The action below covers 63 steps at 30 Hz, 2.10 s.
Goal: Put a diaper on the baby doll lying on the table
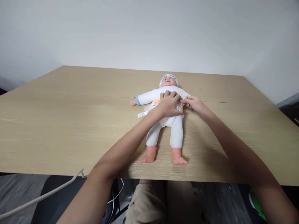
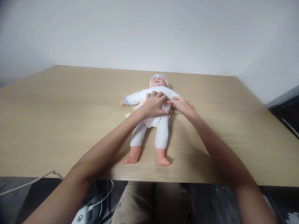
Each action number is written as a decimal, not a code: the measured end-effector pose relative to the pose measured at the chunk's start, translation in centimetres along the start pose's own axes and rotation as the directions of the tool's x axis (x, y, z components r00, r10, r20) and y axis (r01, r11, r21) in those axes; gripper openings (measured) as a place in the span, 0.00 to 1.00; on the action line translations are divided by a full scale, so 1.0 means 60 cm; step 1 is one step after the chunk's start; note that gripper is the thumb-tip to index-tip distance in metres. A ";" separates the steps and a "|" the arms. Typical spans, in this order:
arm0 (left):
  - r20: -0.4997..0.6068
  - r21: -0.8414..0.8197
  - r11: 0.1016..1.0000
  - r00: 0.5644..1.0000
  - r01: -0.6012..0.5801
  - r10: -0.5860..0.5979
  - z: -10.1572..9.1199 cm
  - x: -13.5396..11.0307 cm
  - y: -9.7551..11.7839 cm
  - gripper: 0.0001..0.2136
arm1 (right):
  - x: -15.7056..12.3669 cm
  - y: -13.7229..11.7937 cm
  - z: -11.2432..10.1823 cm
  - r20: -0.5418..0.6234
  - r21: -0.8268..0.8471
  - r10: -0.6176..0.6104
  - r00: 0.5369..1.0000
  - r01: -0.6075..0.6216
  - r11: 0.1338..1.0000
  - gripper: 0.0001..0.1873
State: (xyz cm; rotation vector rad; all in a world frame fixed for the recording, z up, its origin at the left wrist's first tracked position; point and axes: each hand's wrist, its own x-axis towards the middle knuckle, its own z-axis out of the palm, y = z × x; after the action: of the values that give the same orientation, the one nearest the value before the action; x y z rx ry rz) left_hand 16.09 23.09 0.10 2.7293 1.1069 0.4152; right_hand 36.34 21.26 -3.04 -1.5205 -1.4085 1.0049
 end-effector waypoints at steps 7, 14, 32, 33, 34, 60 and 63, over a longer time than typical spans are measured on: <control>-0.015 -0.013 1.000 1.000 0.002 -0.002 0.002 0.000 0.000 0.20 | -0.011 -0.002 0.017 -0.084 -0.180 -0.100 0.991 0.083 0.980 0.19; -0.027 -0.014 1.000 1.000 -0.005 0.005 0.004 -0.001 -0.001 0.19 | -0.016 -0.003 0.024 -0.095 -0.146 -0.089 0.992 0.074 0.986 0.24; -0.009 -0.019 1.000 1.000 0.024 -0.025 0.001 -0.004 0.001 0.26 | -0.112 0.065 0.046 0.066 -0.397 -0.680 0.730 0.645 0.653 0.30; -0.013 -0.022 0.999 0.999 0.029 -0.029 0.000 -0.005 0.000 0.27 | -0.110 0.068 0.045 0.109 -0.398 -0.677 0.728 0.656 0.642 0.32; -0.016 -0.031 0.999 1.000 0.022 -0.023 -0.001 -0.005 -0.001 0.28 | -0.107 0.071 0.043 0.144 -0.397 -0.669 0.729 0.662 0.636 0.34; -0.204 -0.231 0.876 0.859 0.423 -0.469 0.048 -0.184 -0.227 0.15 | 0.004 -0.051 0.075 0.229 -0.397 -0.549 0.804 0.592 0.701 0.31; -0.161 -0.189 0.881 0.871 0.434 -0.464 0.043 -0.190 -0.222 0.14 | 0.040 -0.091 0.091 0.378 -0.476 -0.463 0.801 0.598 0.645 0.27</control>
State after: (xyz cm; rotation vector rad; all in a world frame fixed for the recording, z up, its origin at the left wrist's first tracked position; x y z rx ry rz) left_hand 0.37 24.43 -7.94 2.2366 1.6405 0.6764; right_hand 29.46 24.17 0.10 -1.2487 -2.3150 0.3775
